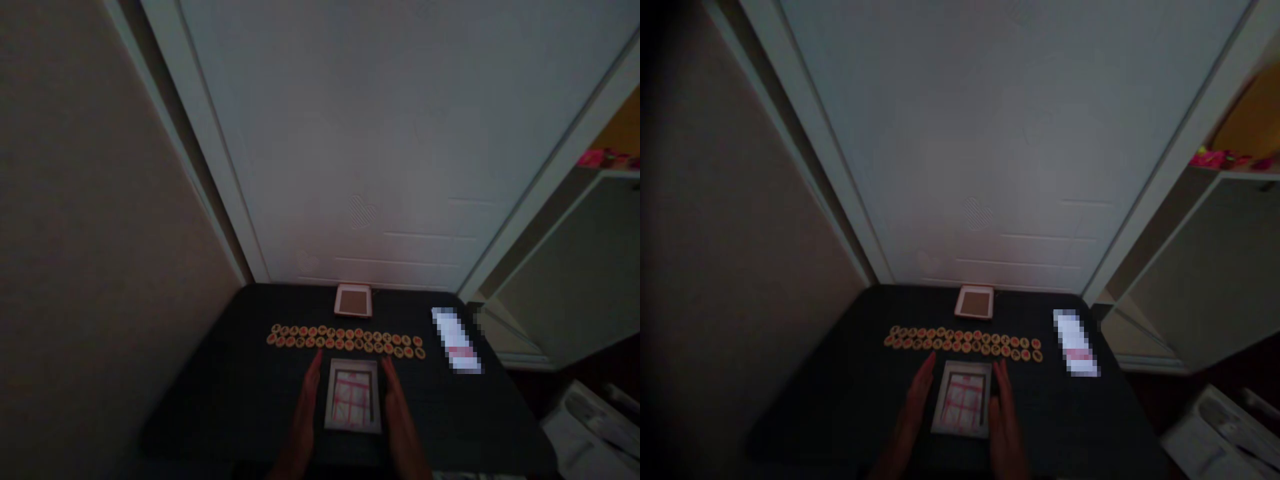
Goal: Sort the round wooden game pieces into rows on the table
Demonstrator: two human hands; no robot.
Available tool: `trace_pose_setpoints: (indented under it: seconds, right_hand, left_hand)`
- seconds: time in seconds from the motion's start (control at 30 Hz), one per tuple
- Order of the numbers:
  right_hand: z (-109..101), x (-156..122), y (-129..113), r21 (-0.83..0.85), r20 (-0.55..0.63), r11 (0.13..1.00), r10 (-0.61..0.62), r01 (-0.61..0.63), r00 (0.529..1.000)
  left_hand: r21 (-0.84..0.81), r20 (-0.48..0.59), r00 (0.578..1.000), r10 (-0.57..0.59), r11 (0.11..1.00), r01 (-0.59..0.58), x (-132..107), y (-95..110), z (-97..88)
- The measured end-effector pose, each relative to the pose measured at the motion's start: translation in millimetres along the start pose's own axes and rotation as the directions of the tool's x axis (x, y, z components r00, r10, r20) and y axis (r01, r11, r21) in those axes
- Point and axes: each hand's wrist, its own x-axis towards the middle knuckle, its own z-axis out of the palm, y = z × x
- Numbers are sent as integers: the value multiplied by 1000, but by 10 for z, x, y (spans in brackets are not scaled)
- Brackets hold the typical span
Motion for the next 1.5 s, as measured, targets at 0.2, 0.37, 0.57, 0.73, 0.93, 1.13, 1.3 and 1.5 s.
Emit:
trace_pose_setpoints:
  seconds: [0.2,0.37,0.57,0.73,0.93,1.13,1.3,1.5]
  right_hand:
    - [-310,-80,-25,-269,154,941,-166,203,974]
    - [-284,-90,3,-340,218,888,-247,310,944]
    - [-252,-59,32,-387,253,856,-261,344,932]
    - [-269,-63,34,-413,261,839,-263,354,929]
    - [-287,-73,-59,-381,158,885,-223,268,962]
    - [-535,38,53,-394,-81,908,-192,145,978]
    - [-879,412,210,-494,-134,847,-297,196,945]
    - [-1013,786,384,-582,-70,769,-371,264,926]
  left_hand:
    - [390,152,982,110,907,-162,-102,163,-324]
    - [576,275,954,116,775,-261,-139,-47,-365]
    - [626,281,942,180,710,-323,-118,-169,-363]
    - [628,299,938,176,704,-332,-107,-179,-383]
    - [606,304,934,190,717,-344,-98,-129,-371]
    - [598,308,929,207,717,-358,-82,-86,-369]
    - [607,309,928,207,708,-361,-86,-73,-368]
    - [624,322,925,201,690,-367,-104,-51,-372]
